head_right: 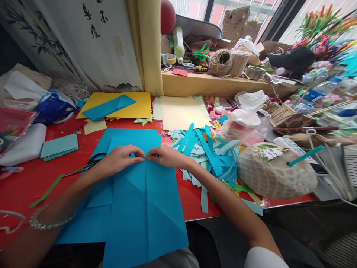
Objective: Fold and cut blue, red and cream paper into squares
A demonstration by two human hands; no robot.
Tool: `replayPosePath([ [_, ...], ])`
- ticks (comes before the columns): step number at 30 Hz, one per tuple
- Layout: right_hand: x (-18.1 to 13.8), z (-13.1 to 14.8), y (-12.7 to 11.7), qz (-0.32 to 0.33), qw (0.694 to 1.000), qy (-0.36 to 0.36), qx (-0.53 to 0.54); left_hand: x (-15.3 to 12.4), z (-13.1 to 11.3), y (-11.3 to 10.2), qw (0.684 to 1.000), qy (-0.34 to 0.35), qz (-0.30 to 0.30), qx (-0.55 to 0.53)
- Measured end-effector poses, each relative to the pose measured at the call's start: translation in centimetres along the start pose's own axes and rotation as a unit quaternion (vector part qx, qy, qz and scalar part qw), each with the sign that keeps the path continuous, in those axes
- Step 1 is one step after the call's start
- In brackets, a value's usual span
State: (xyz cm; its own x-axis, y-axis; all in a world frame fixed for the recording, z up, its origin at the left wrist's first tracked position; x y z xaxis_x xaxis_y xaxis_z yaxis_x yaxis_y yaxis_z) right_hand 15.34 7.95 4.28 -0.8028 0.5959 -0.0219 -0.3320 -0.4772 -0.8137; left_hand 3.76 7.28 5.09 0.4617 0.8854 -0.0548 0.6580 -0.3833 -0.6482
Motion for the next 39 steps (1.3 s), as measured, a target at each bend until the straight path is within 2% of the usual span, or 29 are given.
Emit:
replayPosePath([
  [14,-0.4,0.6,-0.7,-0.036,0.999,0.019,0.025,-0.4,-1.4,-0.5,0.999,0.023,-0.041,0.003],
  [23,-0.2,-0.5,-0.4,-0.03,0.995,0.043,0.083,-0.7,-1.9,-0.7,0.997,0.047,-0.057,0.016],
  [25,-0.1,-0.8,-0.4,-0.037,0.997,0.047,0.05,-0.5,-1.4,-0.5,0.998,0.042,-0.051,0.016],
  [28,-0.1,-1.0,-0.9,-0.088,0.989,0.071,-0.093,0.0,-0.5,-0.1,0.996,0.046,-0.055,0.045],
  [32,-0.7,0.3,-0.7,-0.144,0.958,0.053,-0.242,0.4,0.1,-0.1,0.975,0.092,-0.093,0.178],
  [34,-1.1,0.8,0.4,-0.127,0.954,0.039,-0.27,0.3,0.1,-0.6,0.952,0.112,-0.123,0.257],
  [36,-1.4,0.7,1.8,-0.077,0.958,0.032,-0.275,-0.2,0.0,-1.6,0.928,0.115,-0.156,0.317],
  [39,-1.7,-0.1,3.4,-0.029,0.965,0.032,-0.259,-0.9,0.4,-2.3,0.923,0.107,-0.158,0.333],
])
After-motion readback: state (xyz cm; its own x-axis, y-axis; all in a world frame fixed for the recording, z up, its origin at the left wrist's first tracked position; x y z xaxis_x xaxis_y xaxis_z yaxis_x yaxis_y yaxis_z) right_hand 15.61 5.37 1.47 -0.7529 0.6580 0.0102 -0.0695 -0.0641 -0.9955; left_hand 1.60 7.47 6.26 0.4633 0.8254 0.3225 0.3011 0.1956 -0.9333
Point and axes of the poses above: each hand's wrist, its own x-axis towards the middle knuckle, its own y-axis out of the palm, z = x × y, the point moved 7 cm from there along x, towards the middle knuckle, and after that the axes turned 12 degrees about -x, right-handed, at the moved point
